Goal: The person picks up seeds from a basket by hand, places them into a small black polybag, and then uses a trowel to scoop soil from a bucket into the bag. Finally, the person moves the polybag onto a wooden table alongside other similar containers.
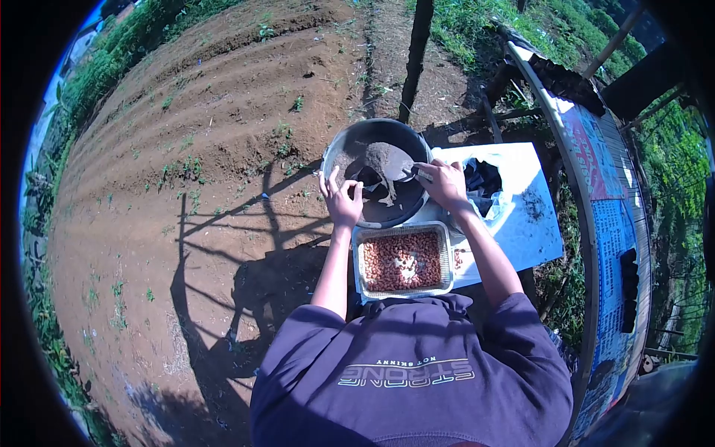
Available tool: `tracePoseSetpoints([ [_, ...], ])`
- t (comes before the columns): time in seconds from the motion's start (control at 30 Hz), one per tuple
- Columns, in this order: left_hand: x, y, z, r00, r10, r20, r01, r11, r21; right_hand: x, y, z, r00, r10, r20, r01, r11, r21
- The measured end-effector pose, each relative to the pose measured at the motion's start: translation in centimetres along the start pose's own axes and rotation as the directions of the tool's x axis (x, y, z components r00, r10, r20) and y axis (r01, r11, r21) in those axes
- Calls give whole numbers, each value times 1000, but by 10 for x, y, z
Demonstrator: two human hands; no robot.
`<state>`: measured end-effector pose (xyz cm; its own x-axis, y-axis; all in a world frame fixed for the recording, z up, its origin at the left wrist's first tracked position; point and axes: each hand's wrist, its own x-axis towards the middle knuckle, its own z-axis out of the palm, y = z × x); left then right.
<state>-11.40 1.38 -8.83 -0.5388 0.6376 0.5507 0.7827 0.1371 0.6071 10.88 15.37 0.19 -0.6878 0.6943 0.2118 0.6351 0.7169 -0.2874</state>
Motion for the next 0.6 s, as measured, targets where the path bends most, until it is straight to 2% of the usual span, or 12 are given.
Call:
tracePoseSetpoints([
  [0.17,4,3,5,1000,2,22,-3,999,53,6,9,-39,996,-58,61,60,998,-32],
  [0.3,6,5,4,999,-9,33,7,998,59,7,13,-69,990,-103,98,100,994,30],
  [0.4,7,8,5,999,-11,41,7,997,81,7,19,-80,973,-217,81,213,975,59],
  [0.6,3,5,4,997,24,79,-32,994,100,17,14,-88,933,-258,252,255,966,44],
])
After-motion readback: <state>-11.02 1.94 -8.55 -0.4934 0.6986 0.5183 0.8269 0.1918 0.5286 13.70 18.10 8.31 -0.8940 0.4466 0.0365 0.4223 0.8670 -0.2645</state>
